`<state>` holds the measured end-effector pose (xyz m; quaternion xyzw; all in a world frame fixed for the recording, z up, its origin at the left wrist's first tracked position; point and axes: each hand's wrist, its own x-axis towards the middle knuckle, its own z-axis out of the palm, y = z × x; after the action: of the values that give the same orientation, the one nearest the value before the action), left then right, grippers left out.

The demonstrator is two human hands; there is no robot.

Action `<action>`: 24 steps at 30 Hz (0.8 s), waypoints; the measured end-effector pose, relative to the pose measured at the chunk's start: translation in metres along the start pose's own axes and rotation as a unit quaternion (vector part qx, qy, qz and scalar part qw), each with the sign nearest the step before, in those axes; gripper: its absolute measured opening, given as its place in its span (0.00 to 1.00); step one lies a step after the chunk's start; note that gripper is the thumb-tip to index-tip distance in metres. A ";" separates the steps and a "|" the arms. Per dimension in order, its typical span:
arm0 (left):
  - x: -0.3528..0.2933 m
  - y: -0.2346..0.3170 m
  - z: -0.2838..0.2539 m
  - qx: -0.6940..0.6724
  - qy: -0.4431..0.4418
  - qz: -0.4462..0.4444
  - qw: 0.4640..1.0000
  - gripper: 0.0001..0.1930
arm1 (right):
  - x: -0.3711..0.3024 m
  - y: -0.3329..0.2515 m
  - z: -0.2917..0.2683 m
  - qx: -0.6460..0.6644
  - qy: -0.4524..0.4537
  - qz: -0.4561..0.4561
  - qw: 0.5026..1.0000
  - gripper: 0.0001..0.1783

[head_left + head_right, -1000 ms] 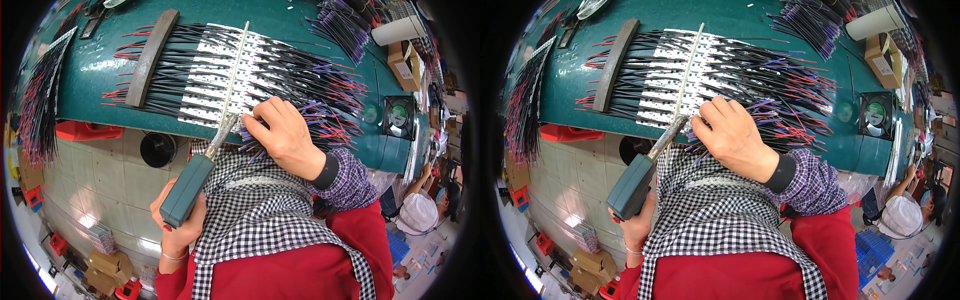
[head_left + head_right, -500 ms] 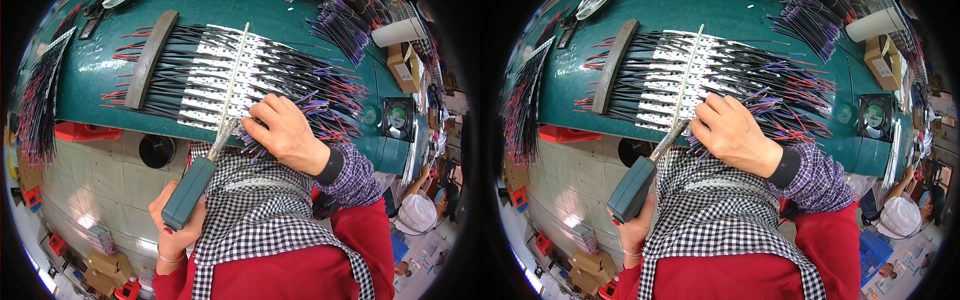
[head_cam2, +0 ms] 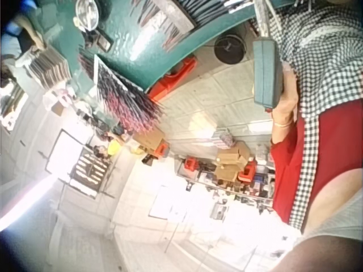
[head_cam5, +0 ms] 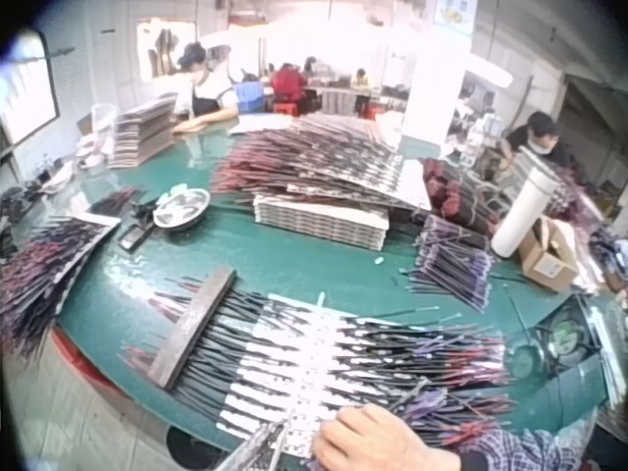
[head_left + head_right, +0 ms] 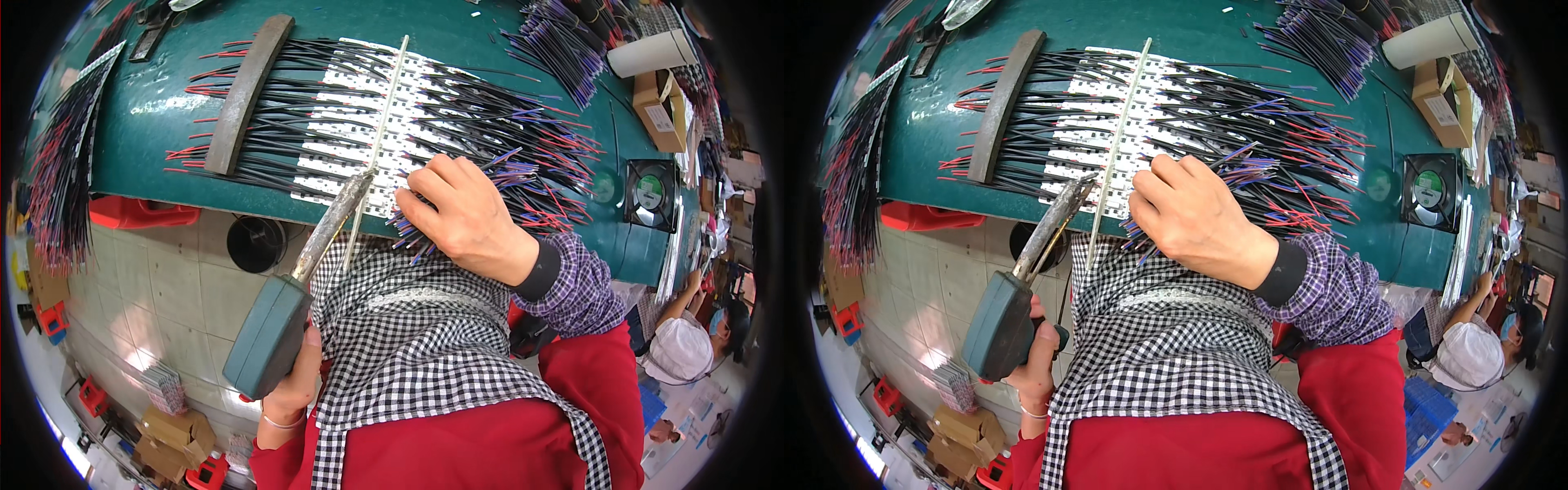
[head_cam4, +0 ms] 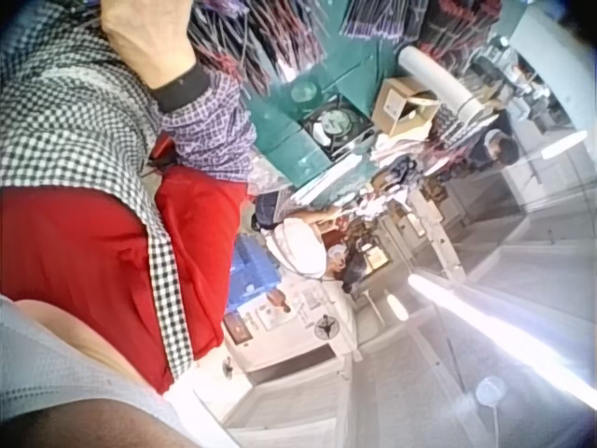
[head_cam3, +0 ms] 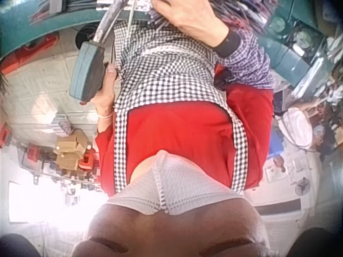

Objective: The person aligns wires onto circuit board strips by hand and solders the wire connections onto the boards using a handheld soldering tool.

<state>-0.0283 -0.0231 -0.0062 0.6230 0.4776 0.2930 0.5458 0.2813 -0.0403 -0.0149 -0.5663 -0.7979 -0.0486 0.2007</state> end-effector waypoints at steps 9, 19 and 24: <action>0.003 -0.004 -0.002 0.044 -0.030 0.064 0.997 0.20 | -0.004 -0.004 -0.003 -0.013 -0.008 0.009 1.000 0.15; 0.002 -0.009 -0.003 0.044 -0.021 0.059 0.997 0.20 | -0.013 -0.014 0.009 0.024 0.087 0.030 0.995 0.16; 0.002 -0.011 -0.007 0.075 -0.052 0.036 0.995 0.20 | -0.014 -0.017 0.019 0.048 0.106 0.028 0.993 0.16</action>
<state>-0.0369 -0.0190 -0.0154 0.6936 0.4459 0.2429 0.5109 0.2643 -0.0527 -0.0346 -0.5699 -0.7575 -0.0643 0.3119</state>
